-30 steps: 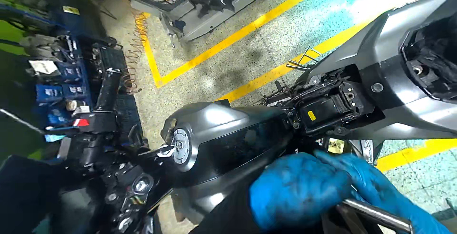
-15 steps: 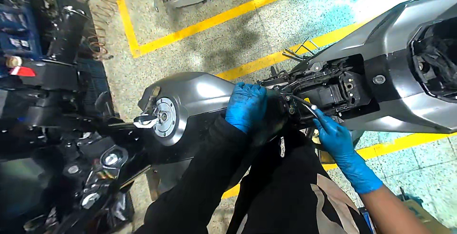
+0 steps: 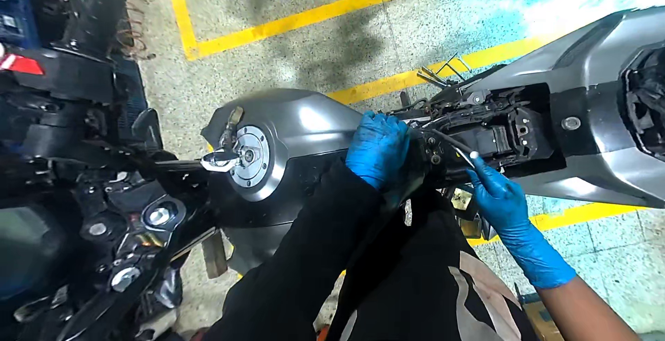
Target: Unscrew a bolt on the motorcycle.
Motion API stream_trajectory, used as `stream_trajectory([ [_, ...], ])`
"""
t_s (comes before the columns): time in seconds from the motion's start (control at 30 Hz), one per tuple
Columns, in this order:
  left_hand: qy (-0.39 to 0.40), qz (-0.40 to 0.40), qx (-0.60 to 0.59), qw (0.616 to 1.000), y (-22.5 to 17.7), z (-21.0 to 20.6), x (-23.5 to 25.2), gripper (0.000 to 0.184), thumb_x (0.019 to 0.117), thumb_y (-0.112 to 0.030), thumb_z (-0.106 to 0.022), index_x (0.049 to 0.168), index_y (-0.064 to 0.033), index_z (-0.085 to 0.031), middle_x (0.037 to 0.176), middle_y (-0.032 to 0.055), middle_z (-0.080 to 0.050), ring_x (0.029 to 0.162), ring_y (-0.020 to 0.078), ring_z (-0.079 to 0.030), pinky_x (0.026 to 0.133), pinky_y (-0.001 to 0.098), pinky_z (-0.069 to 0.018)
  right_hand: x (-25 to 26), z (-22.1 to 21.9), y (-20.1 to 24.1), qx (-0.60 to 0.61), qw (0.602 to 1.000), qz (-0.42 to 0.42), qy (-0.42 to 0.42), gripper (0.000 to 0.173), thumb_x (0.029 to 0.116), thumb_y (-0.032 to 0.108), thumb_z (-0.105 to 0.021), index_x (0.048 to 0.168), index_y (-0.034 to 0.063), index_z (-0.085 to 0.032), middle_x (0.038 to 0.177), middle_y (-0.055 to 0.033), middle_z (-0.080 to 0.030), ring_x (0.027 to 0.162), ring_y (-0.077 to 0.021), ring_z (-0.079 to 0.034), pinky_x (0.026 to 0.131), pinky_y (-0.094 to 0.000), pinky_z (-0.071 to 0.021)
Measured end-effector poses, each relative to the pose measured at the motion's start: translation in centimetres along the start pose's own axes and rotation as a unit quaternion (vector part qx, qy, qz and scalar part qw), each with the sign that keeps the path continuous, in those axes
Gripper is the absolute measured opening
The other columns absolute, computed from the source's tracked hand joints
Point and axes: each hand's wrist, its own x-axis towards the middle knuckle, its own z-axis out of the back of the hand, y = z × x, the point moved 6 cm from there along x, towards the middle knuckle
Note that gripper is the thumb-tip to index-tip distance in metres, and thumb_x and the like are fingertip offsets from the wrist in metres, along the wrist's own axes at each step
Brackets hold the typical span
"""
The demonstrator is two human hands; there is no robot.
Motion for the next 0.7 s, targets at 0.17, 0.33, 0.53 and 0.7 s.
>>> stream_trajectory([
  [0.17,0.015,0.001,0.005,1.0,-0.1,0.2,0.6,0.034,0.103,-0.031,-0.052,0.111,-0.0065,-0.073,0.112,0.0148,-0.073,0.109,0.0335,-0.068,0.101,0.0524,-0.046,0.5,-0.4,-0.8,-0.007,0.999,-0.021,0.023,0.036,0.1052,0.019,-0.053,0.138,0.0082,-0.065,0.112,-0.0188,-0.075,0.094,-0.0391,-0.075,0.076,-0.0601,-0.0575],
  [0.33,0.006,-0.01,0.003,1.0,-0.4,0.2,0.4,0.032,0.1019,-0.03,-0.054,0.11,-0.0062,-0.074,0.111,0.0151,-0.073,0.108,0.0338,-0.068,0.101,0.0522,-0.0462,-0.2,-0.8,-1.8,0.014,0.994,-0.088,0.063,0.038,0.107,0.021,-0.05,0.142,0.0109,-0.062,0.12,-0.0183,-0.073,0.104,-0.0393,-0.073,0.087,-0.0625,-0.0545],
  [0.53,0.006,-0.02,0.008,1.0,-0.3,0.4,0.6,0.027,0.0989,-0.03,-0.064,0.107,-0.0063,-0.074,0.108,0.0181,-0.072,0.106,0.0395,-0.068,0.098,0.0606,-0.0488,-5.3,2.1,-2.6,0.098,0.984,-0.132,-0.071,0.034,0.1022,0.024,-0.056,0.128,0.009,-0.071,0.105,-0.0124,-0.076,0.09,-0.0272,-0.074,0.077,-0.0511,-0.0602],
  [0.7,0.26,0.094,0.063,0.959,-3.8,2.5,1.8,0.048,0.1095,-0.036,-0.043,0.142,-0.0029,-0.057,0.149,0.0259,-0.051,0.141,0.0456,-0.044,0.116,0.0617,-0.0292,-17.7,-2.6,-9.6,0.161,0.92,-0.339,0.117,0.041,0.1044,0.037,-0.051,0.124,0.0056,-0.07,0.115,-0.0144,-0.074,0.109,-0.0285,-0.07,0.098,-0.0503,-0.0535],
])
